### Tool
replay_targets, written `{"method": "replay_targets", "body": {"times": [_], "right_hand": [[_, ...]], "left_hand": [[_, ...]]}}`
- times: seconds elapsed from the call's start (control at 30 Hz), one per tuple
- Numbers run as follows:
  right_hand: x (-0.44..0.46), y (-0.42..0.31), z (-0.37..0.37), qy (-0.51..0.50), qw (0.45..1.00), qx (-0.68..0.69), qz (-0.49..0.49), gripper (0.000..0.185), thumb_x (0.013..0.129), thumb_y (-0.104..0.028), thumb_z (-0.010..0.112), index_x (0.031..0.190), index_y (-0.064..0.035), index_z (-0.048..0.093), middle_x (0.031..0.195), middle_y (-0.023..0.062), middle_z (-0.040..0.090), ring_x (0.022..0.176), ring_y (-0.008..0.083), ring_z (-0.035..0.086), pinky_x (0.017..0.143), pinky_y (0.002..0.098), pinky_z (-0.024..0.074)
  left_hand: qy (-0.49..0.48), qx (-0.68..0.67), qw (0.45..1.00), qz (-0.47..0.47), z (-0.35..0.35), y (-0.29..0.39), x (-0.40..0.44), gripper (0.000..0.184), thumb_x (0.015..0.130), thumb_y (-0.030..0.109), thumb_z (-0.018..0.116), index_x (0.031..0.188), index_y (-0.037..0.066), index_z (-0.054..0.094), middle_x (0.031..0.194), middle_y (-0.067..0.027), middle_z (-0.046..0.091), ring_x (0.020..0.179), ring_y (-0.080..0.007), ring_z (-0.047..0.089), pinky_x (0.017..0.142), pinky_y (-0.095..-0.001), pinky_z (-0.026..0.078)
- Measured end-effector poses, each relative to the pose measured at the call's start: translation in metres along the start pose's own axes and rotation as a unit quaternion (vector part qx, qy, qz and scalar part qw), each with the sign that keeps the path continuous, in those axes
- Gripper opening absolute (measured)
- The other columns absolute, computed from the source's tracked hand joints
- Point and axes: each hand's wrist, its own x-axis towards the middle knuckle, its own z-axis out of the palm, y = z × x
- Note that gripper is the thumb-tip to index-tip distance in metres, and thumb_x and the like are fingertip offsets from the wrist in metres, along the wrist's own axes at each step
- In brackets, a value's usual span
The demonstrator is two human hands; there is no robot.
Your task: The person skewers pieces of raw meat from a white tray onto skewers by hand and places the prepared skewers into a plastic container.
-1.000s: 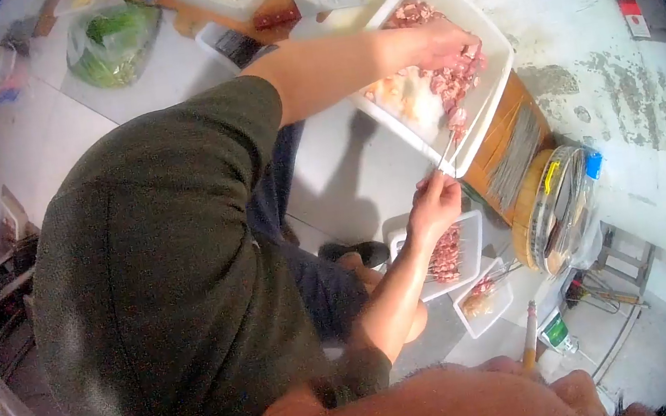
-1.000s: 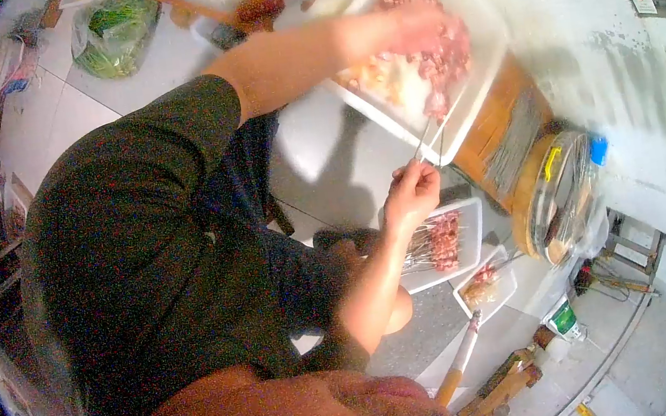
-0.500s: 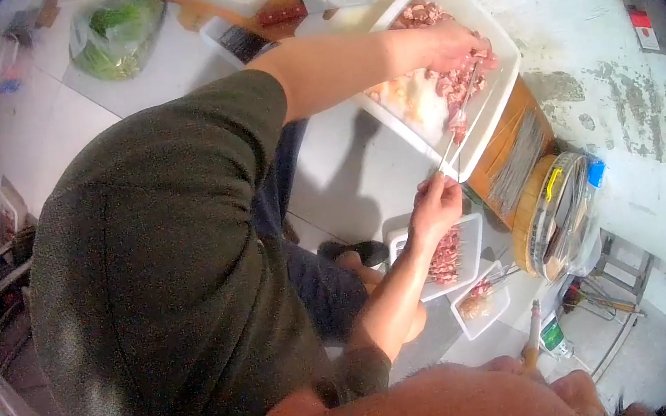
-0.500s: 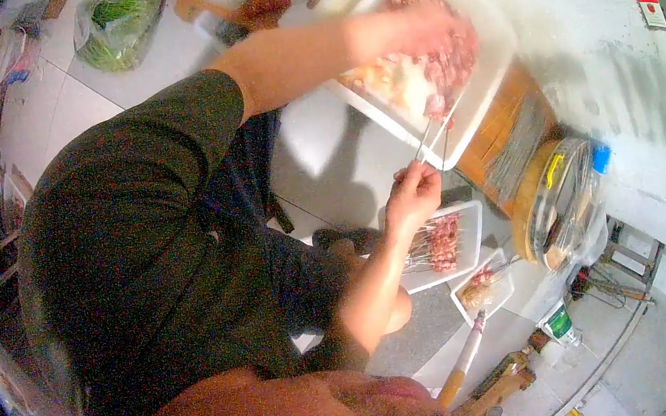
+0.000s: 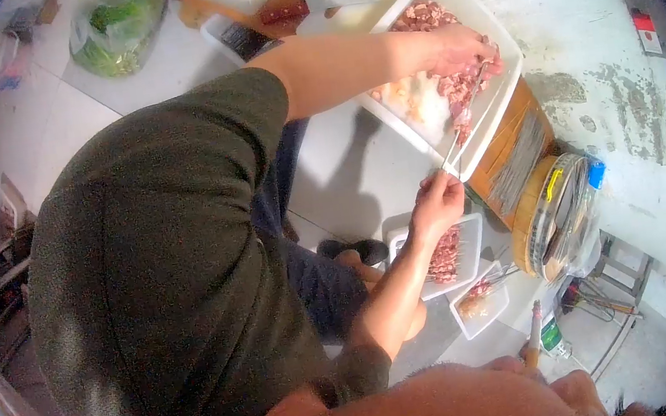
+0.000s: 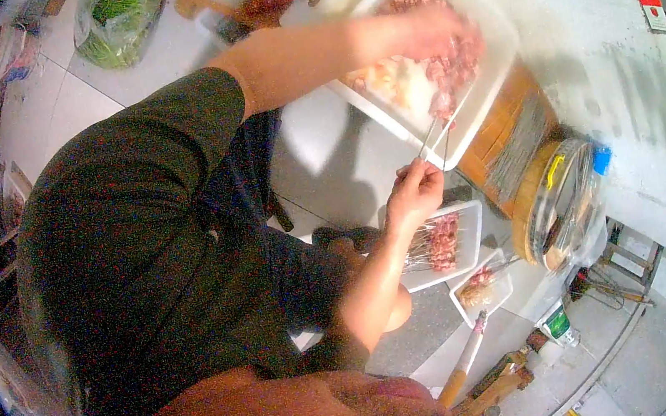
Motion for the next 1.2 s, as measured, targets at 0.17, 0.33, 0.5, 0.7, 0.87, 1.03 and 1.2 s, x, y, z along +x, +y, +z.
{"method": "replay_targets", "body": {"times": [0.17, 0.33, 0.5, 0.7, 0.87, 1.03, 1.2], "right_hand": [[0.002, 0.005, 0.000, 0.008, 1.000, 0.019, -0.011, 0.025, 0.095, -0.022, 0.056, 0.078, -0.0034, 0.049, 0.062, 0.0022, 0.053, 0.054, 0.0079, 0.046, 0.049, 0.0218, 0.0377], [0.004, 0.007, 0.003, 0.019, 0.999, 0.024, -0.030, 0.026, 0.095, -0.022, 0.056, 0.079, -0.0030, 0.050, 0.062, 0.0023, 0.053, 0.054, 0.0083, 0.046, 0.049, 0.0222, 0.0383], [0.004, 0.006, 0.003, 0.023, 0.999, -0.016, -0.046, 0.026, 0.095, -0.022, 0.056, 0.080, -0.0022, 0.050, 0.063, 0.0025, 0.053, 0.055, 0.0090, 0.047, 0.050, 0.0229, 0.0395], [0.003, 0.002, 0.005, 0.030, 0.998, -0.041, -0.049, 0.024, 0.095, -0.020, 0.055, 0.081, -0.0014, 0.050, 0.064, 0.0029, 0.054, 0.056, 0.0089, 0.047, 0.051, 0.0232, 0.0400], [0.002, -0.002, 0.006, 0.034, 0.997, -0.047, -0.043, 0.023, 0.095, -0.019, 0.055, 0.081, -0.0011, 0.050, 0.065, 0.0031, 0.054, 0.057, 0.0091, 0.048, 0.052, 0.0233, 0.0404], [0.002, -0.004, 0.007, 0.041, 0.996, -0.064, -0.056, 0.023, 0.094, -0.019, 0.056, 0.081, -0.0009, 0.050, 0.065, 0.0041, 0.055, 0.057, 0.0096, 0.049, 0.052, 0.0229, 0.0407], [0.005, 0.000, 0.004, 0.036, 0.996, -0.057, -0.059, 0.024, 0.094, -0.020, 0.056, 0.081, -0.0012, 0.050, 0.065, 0.0040, 0.055, 0.056, 0.0098, 0.049, 0.052, 0.0232, 0.0411]], "left_hand": [[-0.013, 0.002, 1.000, -0.007, -0.002, 0.000, 0.003, 0.019, 0.086, 0.009, 0.063, 0.098, -0.005, 0.060, 0.098, -0.0165, 0.062, 0.092, -0.0257, 0.062, 0.076, -0.0374, 0.054], [-0.031, -0.039, 0.997, -0.055, -0.002, 0.004, 0.003, 0.020, 0.086, 0.009, 0.063, 0.098, -0.006, 0.059, 0.099, -0.0178, 0.062, 0.095, -0.0267, 0.062, 0.078, -0.0378, 0.054], [-0.014, -0.031, 0.999, -0.024, 0.002, 0.003, 0.001, 0.020, 0.088, 0.009, 0.061, 0.100, -0.007, 0.059, 0.100, -0.0189, 0.063, 0.096, -0.0280, 0.063, 0.078, -0.0377, 0.053], [0.012, 0.009, 1.000, -0.021, 0.008, 0.010, -0.004, 0.017, 0.088, 0.008, 0.059, 0.098, -0.005, 0.060, 0.097, -0.0182, 0.064, 0.091, -0.0276, 0.064, 0.076, -0.0369, 0.053], [-0.013, 0.009, 1.000, -0.009, 0.008, 0.011, -0.008, 0.015, 0.088, 0.008, 0.060, 0.096, -0.004, 0.061, 0.095, -0.0166, 0.064, 0.089, -0.0265, 0.064, 0.074, -0.0356, 0.052], [-0.021, 0.015, 1.000, -0.013, 0.005, 0.008, -0.003, 0.015, 0.089, 0.012, 0.059, 0.093, -0.003, 0.062, 0.093, -0.0146, 0.065, 0.089, -0.0252, 0.063, 0.073, -0.0347, 0.051], [-0.041, 0.074, 0.996, 0.007, 0.002, 0.006, -0.003, 0.018, 0.090, 0.016, 0.057, 0.092, -0.001, 0.063, 0.091, -0.0124, 0.065, 0.089, -0.0240, 0.063, 0.075, -0.0332, 0.049]]}}
